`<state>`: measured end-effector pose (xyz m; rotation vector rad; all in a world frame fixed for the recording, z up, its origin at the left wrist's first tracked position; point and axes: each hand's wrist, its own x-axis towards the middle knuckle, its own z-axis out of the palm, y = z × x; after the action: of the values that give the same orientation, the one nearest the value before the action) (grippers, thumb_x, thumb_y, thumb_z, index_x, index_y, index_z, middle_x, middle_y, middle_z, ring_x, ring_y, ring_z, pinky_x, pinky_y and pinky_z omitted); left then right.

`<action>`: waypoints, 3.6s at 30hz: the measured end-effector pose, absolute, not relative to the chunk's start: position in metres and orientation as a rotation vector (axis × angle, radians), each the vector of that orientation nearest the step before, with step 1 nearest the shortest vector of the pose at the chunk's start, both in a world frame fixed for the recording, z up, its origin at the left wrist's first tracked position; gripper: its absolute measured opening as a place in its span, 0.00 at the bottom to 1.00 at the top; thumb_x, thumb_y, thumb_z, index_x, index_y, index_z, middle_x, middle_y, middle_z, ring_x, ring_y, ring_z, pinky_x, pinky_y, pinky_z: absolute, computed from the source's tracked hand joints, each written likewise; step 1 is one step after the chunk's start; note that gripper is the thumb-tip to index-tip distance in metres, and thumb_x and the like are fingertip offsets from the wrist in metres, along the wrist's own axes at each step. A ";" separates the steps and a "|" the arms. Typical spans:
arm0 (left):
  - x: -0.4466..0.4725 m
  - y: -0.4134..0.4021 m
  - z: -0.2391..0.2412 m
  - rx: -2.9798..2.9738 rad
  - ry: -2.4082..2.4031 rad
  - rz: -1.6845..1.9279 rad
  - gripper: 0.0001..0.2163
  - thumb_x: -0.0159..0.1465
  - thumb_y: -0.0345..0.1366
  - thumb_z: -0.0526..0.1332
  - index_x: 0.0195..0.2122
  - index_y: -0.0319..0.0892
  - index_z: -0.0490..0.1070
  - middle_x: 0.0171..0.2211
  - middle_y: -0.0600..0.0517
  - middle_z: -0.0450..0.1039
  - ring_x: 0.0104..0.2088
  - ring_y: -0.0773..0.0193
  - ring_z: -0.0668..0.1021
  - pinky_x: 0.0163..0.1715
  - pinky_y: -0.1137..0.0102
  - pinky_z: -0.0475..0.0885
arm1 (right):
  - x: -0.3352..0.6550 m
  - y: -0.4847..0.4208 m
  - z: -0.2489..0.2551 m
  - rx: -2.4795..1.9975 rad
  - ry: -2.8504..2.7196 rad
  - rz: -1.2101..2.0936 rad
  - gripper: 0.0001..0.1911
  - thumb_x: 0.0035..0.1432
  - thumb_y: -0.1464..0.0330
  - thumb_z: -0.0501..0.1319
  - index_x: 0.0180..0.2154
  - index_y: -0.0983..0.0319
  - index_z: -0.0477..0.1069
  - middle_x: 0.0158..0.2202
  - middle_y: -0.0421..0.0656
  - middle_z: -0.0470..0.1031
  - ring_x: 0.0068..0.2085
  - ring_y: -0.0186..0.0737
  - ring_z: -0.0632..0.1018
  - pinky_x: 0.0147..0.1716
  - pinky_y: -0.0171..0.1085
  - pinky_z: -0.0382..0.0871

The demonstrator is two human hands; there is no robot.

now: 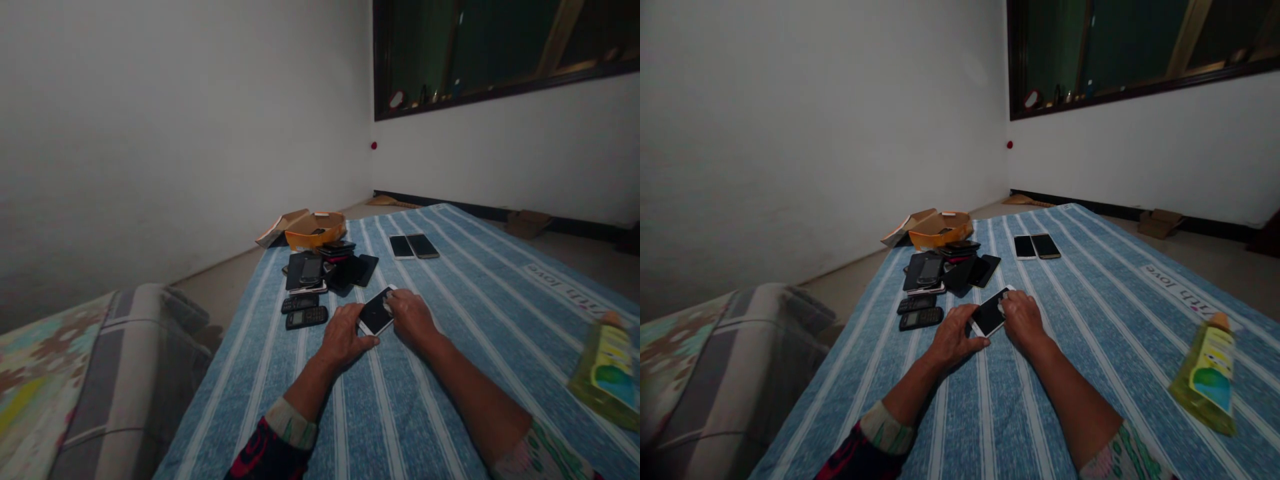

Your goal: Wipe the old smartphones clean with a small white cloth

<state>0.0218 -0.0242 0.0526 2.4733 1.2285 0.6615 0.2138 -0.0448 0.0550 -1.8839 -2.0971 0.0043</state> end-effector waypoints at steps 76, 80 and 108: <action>0.020 -0.022 0.046 2.513 1.224 0.661 0.28 0.52 0.45 0.72 0.52 0.42 0.71 0.47 0.45 0.74 0.48 0.48 0.75 0.49 0.57 0.69 | 0.228 -0.051 0.058 -1.570 -2.293 0.214 0.14 0.59 0.79 0.55 0.37 0.64 0.78 0.42 0.48 0.75 0.47 0.44 0.72 0.42 0.37 0.62; 0.020 -0.021 0.046 2.497 1.228 0.668 0.28 0.52 0.45 0.73 0.52 0.41 0.71 0.48 0.45 0.74 0.48 0.48 0.74 0.49 0.57 0.69 | 0.238 -0.046 0.055 -1.723 -2.224 0.136 0.16 0.57 0.82 0.53 0.37 0.65 0.78 0.41 0.49 0.75 0.47 0.45 0.72 0.42 0.38 0.62; 0.021 -0.021 0.047 2.516 1.221 0.693 0.28 0.50 0.45 0.74 0.51 0.42 0.71 0.46 0.46 0.75 0.46 0.48 0.76 0.48 0.57 0.71 | 0.218 -0.050 0.055 -1.685 -2.219 0.108 0.13 0.60 0.78 0.55 0.42 0.64 0.76 0.46 0.50 0.75 0.49 0.47 0.73 0.47 0.41 0.62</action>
<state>0.0205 -0.0207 0.0469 2.5162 1.2214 0.6932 0.2177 -0.0500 0.0546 -1.6853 -2.2192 0.1079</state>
